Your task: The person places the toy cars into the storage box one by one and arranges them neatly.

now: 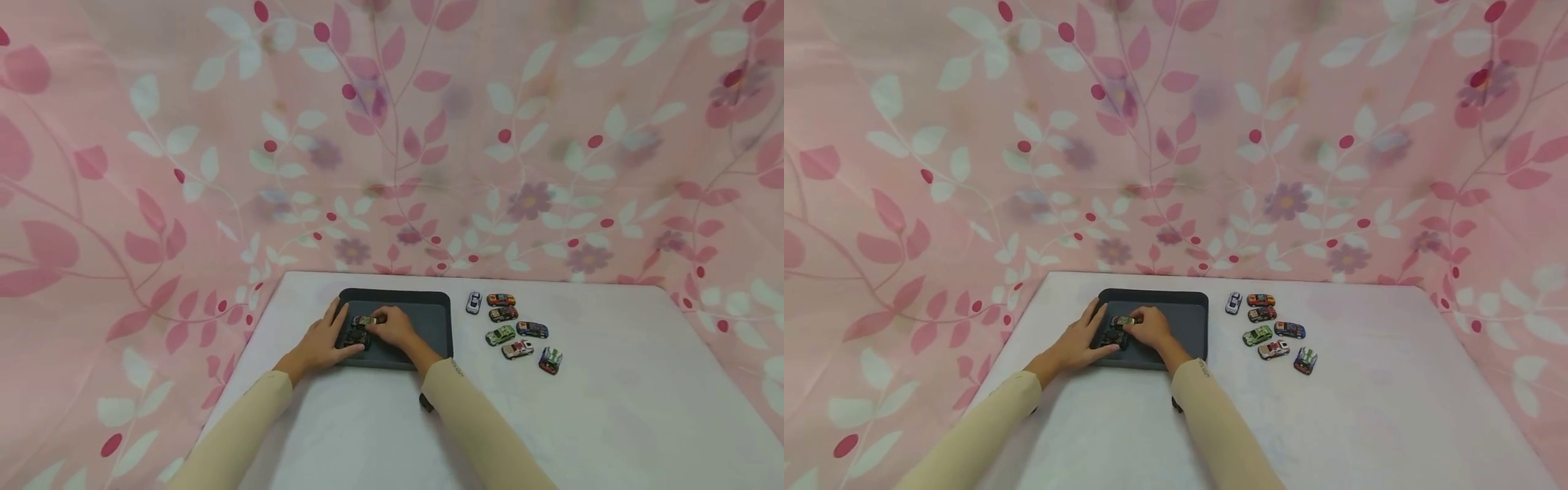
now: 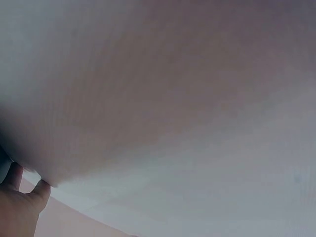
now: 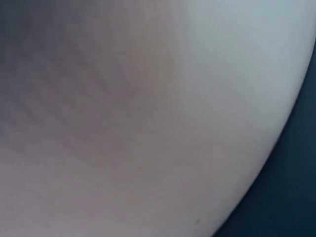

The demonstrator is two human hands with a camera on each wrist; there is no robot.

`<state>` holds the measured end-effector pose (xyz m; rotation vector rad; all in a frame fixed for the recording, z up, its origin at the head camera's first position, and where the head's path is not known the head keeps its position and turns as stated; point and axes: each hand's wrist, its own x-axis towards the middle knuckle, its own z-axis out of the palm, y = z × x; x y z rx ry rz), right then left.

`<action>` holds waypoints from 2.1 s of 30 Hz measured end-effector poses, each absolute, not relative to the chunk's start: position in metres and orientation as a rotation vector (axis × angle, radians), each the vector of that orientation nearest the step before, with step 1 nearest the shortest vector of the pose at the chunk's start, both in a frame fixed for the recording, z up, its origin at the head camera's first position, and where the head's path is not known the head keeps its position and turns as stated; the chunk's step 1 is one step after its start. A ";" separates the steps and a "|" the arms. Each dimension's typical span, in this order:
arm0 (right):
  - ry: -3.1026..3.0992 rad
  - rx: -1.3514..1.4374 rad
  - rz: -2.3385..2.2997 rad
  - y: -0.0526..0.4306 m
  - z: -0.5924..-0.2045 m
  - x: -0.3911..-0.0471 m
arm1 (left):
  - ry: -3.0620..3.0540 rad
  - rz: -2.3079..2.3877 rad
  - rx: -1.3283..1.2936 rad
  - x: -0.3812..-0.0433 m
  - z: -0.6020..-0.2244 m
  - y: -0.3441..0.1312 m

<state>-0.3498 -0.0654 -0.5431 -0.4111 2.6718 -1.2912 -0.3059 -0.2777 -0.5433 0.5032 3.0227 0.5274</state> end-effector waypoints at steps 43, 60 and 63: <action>2.642 -0.438 -1.353 -0.059 -0.543 -0.348 | 3.011 0.516 0.463 -0.305 -0.542 -0.276; 2.993 -0.709 -0.730 -0.017 -0.512 -0.333 | 3.024 0.539 0.481 -0.303 -0.546 -0.278; 3.047 -0.704 -0.627 -0.007 -0.511 -0.334 | 3.028 0.538 0.479 -0.304 -0.547 -0.278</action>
